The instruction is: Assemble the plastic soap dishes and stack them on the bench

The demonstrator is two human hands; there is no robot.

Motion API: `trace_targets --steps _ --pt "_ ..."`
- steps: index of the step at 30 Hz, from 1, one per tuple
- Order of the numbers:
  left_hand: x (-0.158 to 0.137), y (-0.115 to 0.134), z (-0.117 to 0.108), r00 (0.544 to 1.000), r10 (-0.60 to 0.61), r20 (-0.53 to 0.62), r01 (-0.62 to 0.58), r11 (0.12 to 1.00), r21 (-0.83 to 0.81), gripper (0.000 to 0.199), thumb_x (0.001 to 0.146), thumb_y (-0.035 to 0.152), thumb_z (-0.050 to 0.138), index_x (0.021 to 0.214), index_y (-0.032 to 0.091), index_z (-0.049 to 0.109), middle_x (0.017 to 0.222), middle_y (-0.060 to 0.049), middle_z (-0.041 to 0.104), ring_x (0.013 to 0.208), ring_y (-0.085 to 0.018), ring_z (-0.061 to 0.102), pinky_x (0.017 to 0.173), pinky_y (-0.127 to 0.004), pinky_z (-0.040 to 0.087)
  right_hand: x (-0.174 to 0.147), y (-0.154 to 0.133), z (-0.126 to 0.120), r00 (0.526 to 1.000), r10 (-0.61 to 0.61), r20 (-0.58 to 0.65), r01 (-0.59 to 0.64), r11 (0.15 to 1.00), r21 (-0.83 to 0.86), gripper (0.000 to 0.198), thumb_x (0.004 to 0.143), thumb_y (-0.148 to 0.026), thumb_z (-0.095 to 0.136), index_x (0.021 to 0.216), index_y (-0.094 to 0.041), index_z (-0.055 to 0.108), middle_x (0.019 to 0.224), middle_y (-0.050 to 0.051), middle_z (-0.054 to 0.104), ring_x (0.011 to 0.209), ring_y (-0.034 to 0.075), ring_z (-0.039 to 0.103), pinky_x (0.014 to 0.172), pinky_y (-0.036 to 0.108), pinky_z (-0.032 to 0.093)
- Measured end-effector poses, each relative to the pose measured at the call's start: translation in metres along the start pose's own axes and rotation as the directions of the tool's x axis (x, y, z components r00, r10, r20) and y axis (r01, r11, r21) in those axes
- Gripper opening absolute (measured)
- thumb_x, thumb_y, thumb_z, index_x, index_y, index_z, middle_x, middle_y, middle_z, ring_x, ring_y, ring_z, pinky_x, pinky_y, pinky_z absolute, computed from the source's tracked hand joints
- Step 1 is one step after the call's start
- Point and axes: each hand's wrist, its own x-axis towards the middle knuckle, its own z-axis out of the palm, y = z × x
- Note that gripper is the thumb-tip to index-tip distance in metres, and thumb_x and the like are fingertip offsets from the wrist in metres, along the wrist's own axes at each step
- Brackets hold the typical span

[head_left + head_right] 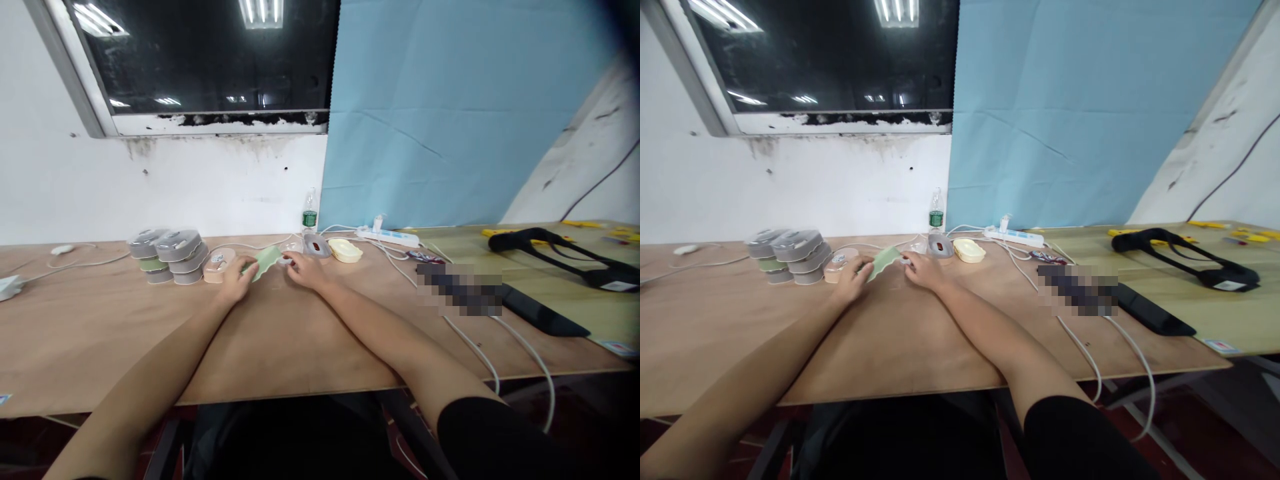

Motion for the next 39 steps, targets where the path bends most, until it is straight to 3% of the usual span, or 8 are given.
trace_targets --steps 11,17,19,21,25,28,34,39 --pt "0.004 -0.008 0.009 0.967 -0.239 -0.090 0.216 0.954 -0.210 0.050 0.089 0.060 0.032 0.070 0.020 0.054 0.069 -0.002 0.055 0.069 -0.018 0.054 0.067 -0.032 0.046 0.002 -0.002 -0.005 0.975 -0.197 0.106 0.207 0.973 -0.100 0.022 0.092 -0.028 0.041 0.087 -0.019 0.060 0.090 0.008 0.065 0.083 0.018 0.059 0.075 0.028 0.042" --pt "0.006 -0.009 0.002 0.954 -0.255 -0.158 0.225 0.956 -0.188 0.047 0.090 0.057 0.033 0.071 0.019 0.055 0.071 -0.003 0.057 0.071 -0.019 0.056 0.067 -0.032 0.046 0.005 0.019 -0.009 0.993 0.072 -0.097 -0.084 0.989 -0.122 0.018 0.088 -0.027 0.041 0.090 -0.019 0.058 0.084 0.008 0.064 0.080 0.020 0.058 0.072 0.028 0.041" --pt "0.006 -0.012 -0.001 0.958 -0.234 -0.167 0.214 0.968 -0.129 0.045 0.090 0.055 0.036 0.073 0.019 0.056 0.074 -0.004 0.060 0.076 -0.020 0.057 0.072 -0.033 0.046 0.007 0.037 -0.016 0.919 0.300 -0.257 -0.332 0.939 -0.092 0.019 0.087 -0.029 0.041 0.089 -0.019 0.057 0.080 0.008 0.063 0.077 0.021 0.057 0.068 0.028 0.041" --pt "0.005 -0.014 -0.003 0.971 -0.189 -0.149 0.183 0.982 -0.051 0.042 0.088 0.054 0.039 0.078 0.018 0.059 0.081 -0.005 0.063 0.083 -0.021 0.058 0.078 -0.034 0.046 0.007 0.060 -0.027 0.750 0.495 -0.439 -0.558 0.830 -0.016 0.020 0.087 -0.030 0.037 0.087 -0.020 0.055 0.077 0.006 0.062 0.073 0.020 0.055 0.065 0.027 0.039" --pt "0.001 -0.009 -0.003 0.998 -0.050 -0.035 0.053 0.995 0.083 0.039 0.087 0.053 0.045 0.094 0.018 0.062 0.096 -0.007 0.065 0.093 -0.023 0.058 0.085 -0.036 0.046 -0.005 0.105 -0.055 0.429 0.628 -0.649 -0.766 0.634 0.107 0.010 0.078 -0.025 0.042 0.070 -0.021 0.047 0.066 0.001 0.053 0.063 0.016 0.047 0.064 0.027 0.038" --pt "-0.003 0.003 -0.002 0.990 0.083 0.111 -0.098 0.986 0.138 0.039 0.085 0.052 0.049 0.101 0.020 0.063 0.103 -0.008 0.064 0.099 -0.024 0.058 0.090 -0.038 0.046 -0.021 0.130 -0.071 0.283 0.645 -0.710 -0.805 0.562 0.190 0.007 0.073 -0.024 0.046 0.066 -0.022 0.043 0.062 -0.001 0.048 0.061 0.016 0.044 0.065 0.028 0.038" --pt "-0.005 0.019 -0.002 0.941 0.204 0.269 -0.250 0.956 0.151 0.040 0.084 0.052 0.053 0.106 0.020 0.063 0.109 -0.009 0.062 0.106 -0.026 0.056 0.093 -0.039 0.045 -0.039 0.155 -0.072 0.174 0.733 -0.658 -0.807 0.489 0.331 0.006 0.069 -0.026 0.050 0.073 -0.020 0.049 0.072 0.002 0.055 0.069 0.018 0.050 0.074 0.030 0.041" --pt "-0.005 0.016 -0.004 0.947 0.172 0.270 -0.221 0.961 0.163 0.041 0.084 0.055 0.050 0.105 0.022 0.063 0.107 -0.009 0.063 0.105 -0.026 0.057 0.093 -0.040 0.045 -0.041 0.162 -0.064 0.249 0.805 -0.538 -0.832 0.462 0.308 0.020 0.069 -0.030 0.051 0.082 -0.017 0.060 0.079 0.007 0.062 0.076 0.021 0.054 0.079 0.033 0.043"
